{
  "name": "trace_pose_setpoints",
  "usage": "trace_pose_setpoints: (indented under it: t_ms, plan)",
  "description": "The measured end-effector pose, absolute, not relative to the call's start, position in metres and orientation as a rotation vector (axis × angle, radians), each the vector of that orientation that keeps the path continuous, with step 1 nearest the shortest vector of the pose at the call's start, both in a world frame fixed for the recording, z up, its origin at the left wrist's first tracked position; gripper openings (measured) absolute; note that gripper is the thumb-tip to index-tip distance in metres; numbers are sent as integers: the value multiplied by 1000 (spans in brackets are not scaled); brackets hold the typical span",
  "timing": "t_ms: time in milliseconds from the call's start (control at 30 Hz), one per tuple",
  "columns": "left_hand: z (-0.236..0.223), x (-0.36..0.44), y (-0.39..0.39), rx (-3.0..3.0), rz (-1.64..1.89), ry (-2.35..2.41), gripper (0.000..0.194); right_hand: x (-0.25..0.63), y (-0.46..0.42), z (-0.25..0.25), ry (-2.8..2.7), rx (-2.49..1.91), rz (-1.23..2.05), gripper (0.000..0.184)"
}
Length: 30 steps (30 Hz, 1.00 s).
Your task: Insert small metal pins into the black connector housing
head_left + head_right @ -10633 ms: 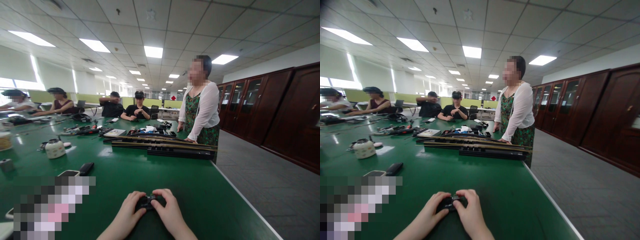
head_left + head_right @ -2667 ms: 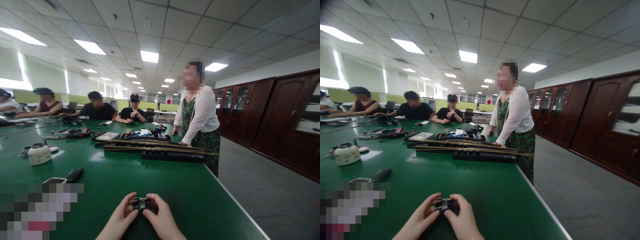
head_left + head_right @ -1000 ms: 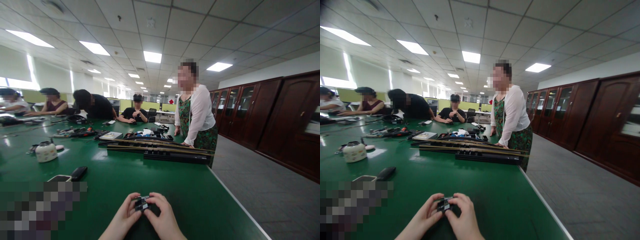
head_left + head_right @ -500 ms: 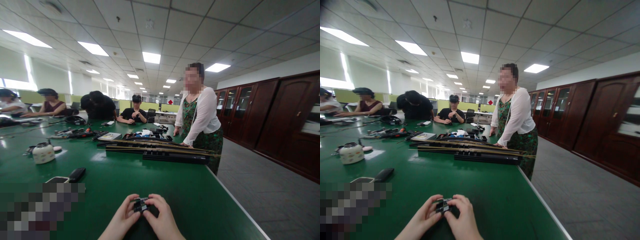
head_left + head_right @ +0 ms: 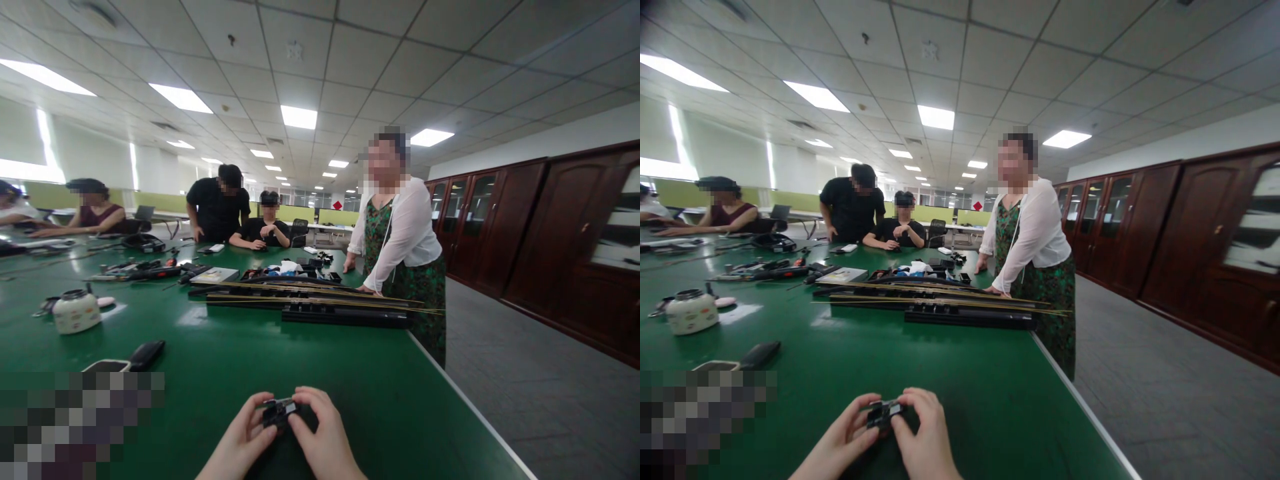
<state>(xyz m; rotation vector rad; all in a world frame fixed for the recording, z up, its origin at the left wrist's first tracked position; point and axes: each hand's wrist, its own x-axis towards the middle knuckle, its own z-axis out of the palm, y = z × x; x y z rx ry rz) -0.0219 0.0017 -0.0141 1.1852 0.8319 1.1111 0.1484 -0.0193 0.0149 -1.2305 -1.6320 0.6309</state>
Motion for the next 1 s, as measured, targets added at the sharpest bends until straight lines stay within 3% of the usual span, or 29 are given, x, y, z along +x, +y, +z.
trace_pose_setpoints:
  t_ms: [400,1000]
  plan:
    - [-13,-17,-2,1160,1118,843,57,159,-11,6,-1405,-1338,514,34]
    - [-10,-13,-5,1094,1166,838,55,167,-11,10,-1343,-1299,345,33]
